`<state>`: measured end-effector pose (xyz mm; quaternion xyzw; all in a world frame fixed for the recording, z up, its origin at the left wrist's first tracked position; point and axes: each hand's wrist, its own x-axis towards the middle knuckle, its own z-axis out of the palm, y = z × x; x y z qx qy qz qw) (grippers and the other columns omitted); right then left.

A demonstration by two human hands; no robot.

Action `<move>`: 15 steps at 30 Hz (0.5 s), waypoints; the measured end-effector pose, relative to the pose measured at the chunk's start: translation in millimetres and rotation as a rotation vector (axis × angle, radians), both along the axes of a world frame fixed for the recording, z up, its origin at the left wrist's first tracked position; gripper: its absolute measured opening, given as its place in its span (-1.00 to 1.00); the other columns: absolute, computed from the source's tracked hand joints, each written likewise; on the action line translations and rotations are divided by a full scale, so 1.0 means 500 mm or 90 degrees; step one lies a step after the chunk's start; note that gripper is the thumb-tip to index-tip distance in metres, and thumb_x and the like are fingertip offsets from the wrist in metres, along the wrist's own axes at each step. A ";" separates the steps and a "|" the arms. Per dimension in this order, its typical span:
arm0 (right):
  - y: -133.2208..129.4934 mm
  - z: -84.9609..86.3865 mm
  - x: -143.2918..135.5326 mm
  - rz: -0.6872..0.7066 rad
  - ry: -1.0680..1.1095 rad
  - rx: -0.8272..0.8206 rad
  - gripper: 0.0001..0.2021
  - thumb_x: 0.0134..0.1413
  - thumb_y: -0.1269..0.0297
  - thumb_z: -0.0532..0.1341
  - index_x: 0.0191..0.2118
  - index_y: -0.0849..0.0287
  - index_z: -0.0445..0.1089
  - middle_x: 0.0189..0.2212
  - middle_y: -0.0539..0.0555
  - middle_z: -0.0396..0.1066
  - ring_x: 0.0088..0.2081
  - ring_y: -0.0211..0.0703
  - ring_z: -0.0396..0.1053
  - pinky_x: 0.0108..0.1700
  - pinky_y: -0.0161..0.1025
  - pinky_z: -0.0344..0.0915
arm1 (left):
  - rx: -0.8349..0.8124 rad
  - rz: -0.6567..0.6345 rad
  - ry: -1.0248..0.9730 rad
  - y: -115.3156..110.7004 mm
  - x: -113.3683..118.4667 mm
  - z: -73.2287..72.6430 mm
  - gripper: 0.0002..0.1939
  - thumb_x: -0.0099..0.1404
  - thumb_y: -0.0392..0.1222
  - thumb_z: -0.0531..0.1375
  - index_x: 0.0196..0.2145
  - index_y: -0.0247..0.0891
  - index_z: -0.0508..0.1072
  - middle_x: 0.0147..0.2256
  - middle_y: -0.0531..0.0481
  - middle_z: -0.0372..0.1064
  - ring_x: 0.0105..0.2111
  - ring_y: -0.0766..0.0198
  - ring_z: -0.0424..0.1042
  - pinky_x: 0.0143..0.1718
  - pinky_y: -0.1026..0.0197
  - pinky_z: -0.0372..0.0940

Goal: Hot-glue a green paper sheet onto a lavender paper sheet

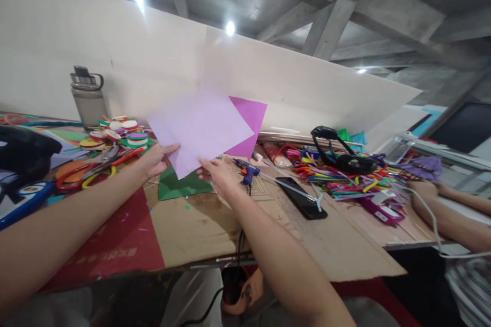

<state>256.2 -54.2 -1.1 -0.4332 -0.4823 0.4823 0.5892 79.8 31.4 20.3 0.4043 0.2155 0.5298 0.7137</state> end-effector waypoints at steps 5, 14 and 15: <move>-0.007 0.006 0.003 0.014 0.075 -0.037 -0.72 -0.17 0.15 0.42 -0.46 0.19 0.37 -0.58 -0.03 0.39 -0.53 -0.31 0.36 -0.44 -0.37 0.34 | -0.007 -0.018 0.005 -0.001 0.001 -0.001 -0.70 0.08 -0.51 0.25 -0.20 -0.37 0.52 -0.26 -0.13 0.56 -0.37 0.22 0.53 -0.15 0.11 0.47; -0.040 0.040 0.019 0.185 -0.347 -0.156 -0.52 0.07 -0.12 0.20 -0.58 0.23 0.42 -0.69 0.08 0.42 -0.71 -0.37 0.18 -0.69 -0.42 0.03 | -0.040 0.017 0.144 0.016 -0.004 -0.024 -0.68 -0.07 -0.55 0.32 -0.29 -0.41 0.51 -0.36 -0.17 0.56 -0.49 0.19 0.51 -0.35 0.15 0.47; -0.045 0.044 0.016 0.192 -0.384 -0.127 -0.53 0.10 -0.09 0.17 -0.58 0.22 0.42 -0.70 0.06 0.40 -0.71 -0.36 0.18 -0.66 -0.41 0.07 | -0.046 0.019 0.156 0.018 -0.005 -0.028 -0.67 -0.08 -0.56 0.32 -0.29 -0.41 0.51 -0.37 -0.16 0.56 -0.49 0.20 0.51 -0.37 0.17 0.47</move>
